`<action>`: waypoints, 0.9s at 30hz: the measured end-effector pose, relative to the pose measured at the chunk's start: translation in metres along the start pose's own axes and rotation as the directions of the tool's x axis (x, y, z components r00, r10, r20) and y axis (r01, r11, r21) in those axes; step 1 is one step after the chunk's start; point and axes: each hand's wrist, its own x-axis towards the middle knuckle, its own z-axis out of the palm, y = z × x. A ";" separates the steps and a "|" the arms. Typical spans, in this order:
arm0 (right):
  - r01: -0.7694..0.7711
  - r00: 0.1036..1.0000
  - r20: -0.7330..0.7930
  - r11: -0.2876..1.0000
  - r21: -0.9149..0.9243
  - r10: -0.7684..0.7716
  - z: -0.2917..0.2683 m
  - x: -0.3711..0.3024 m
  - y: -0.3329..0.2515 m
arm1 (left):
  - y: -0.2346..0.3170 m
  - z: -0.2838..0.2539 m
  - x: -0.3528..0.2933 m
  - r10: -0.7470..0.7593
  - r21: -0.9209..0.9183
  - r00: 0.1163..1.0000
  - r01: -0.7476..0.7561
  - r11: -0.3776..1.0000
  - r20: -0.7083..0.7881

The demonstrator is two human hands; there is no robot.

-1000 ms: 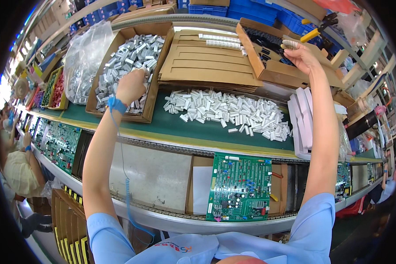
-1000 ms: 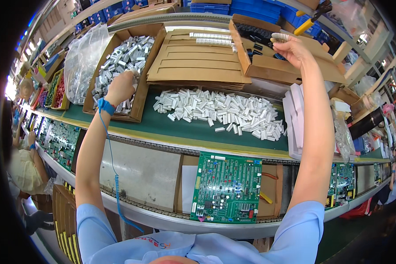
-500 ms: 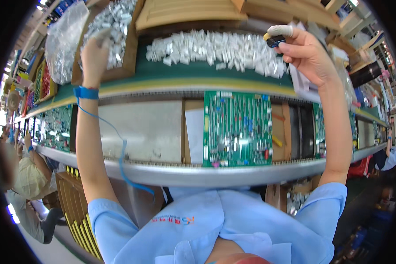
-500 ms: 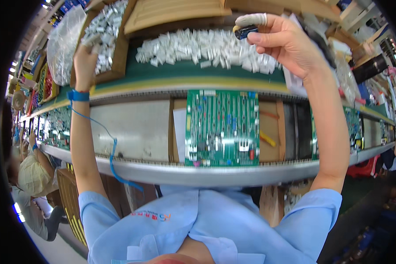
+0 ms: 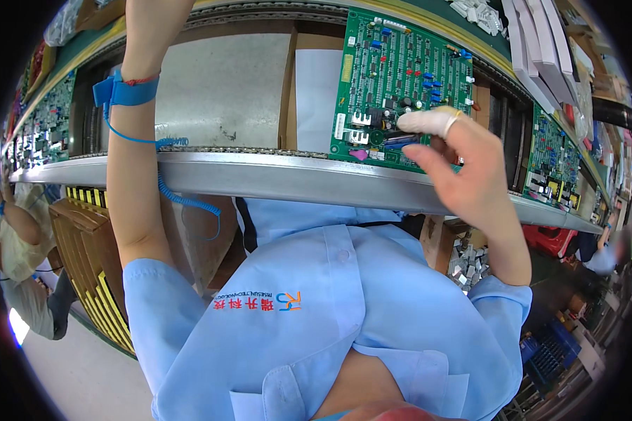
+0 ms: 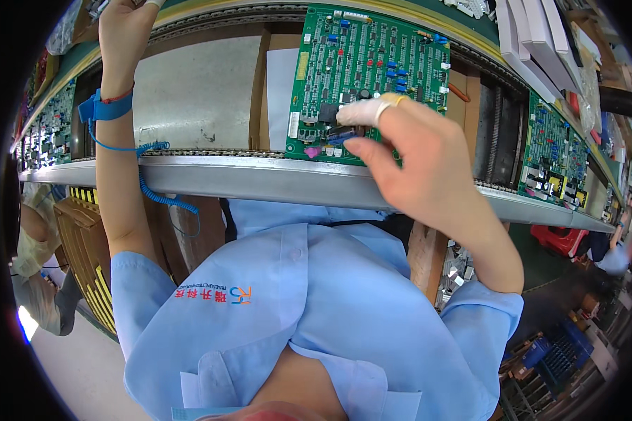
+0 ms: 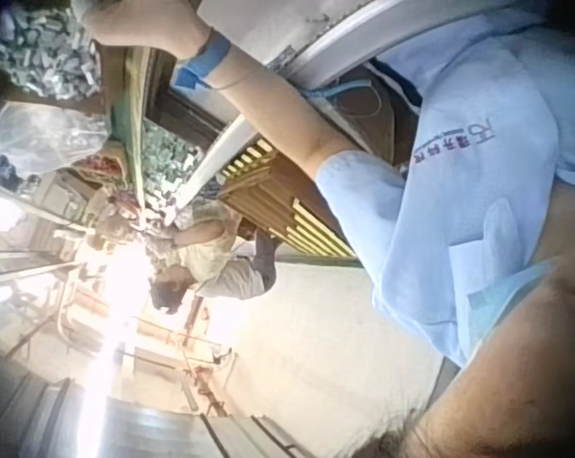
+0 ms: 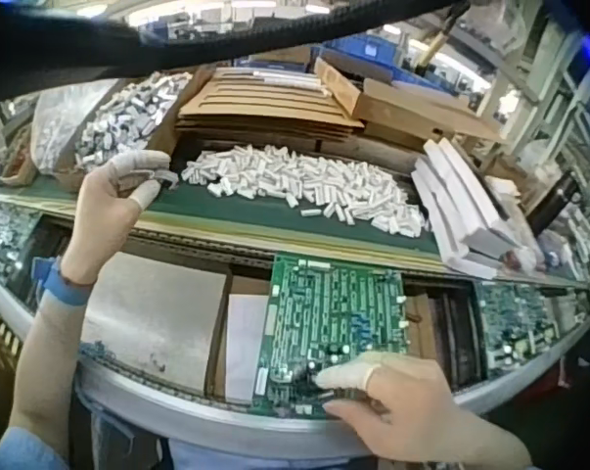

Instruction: Insert electronic components into a printed circuit board on an assembly line.

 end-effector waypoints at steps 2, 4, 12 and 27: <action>0.074 0.997 0.000 0.988 -0.137 -0.074 0.008 -0.004 0.004 | -0.003 -0.001 -0.001 0.039 -0.044 0.999 -0.038 0.998 0.013; 0.211 0.973 -0.032 0.936 -0.281 -0.229 0.015 -0.004 0.009 | -0.010 -0.005 -0.001 0.104 -0.061 0.994 -0.102 0.993 0.039; 0.390 0.912 0.080 0.793 -0.469 -0.401 0.021 0.001 0.009 | -0.014 -0.005 -0.003 0.188 -0.018 0.981 -0.187 0.982 0.041; 0.459 0.876 0.146 0.700 -0.547 -0.460 0.019 0.010 0.008 | -0.007 0.002 -0.008 0.173 0.003 0.980 -0.174 0.985 0.098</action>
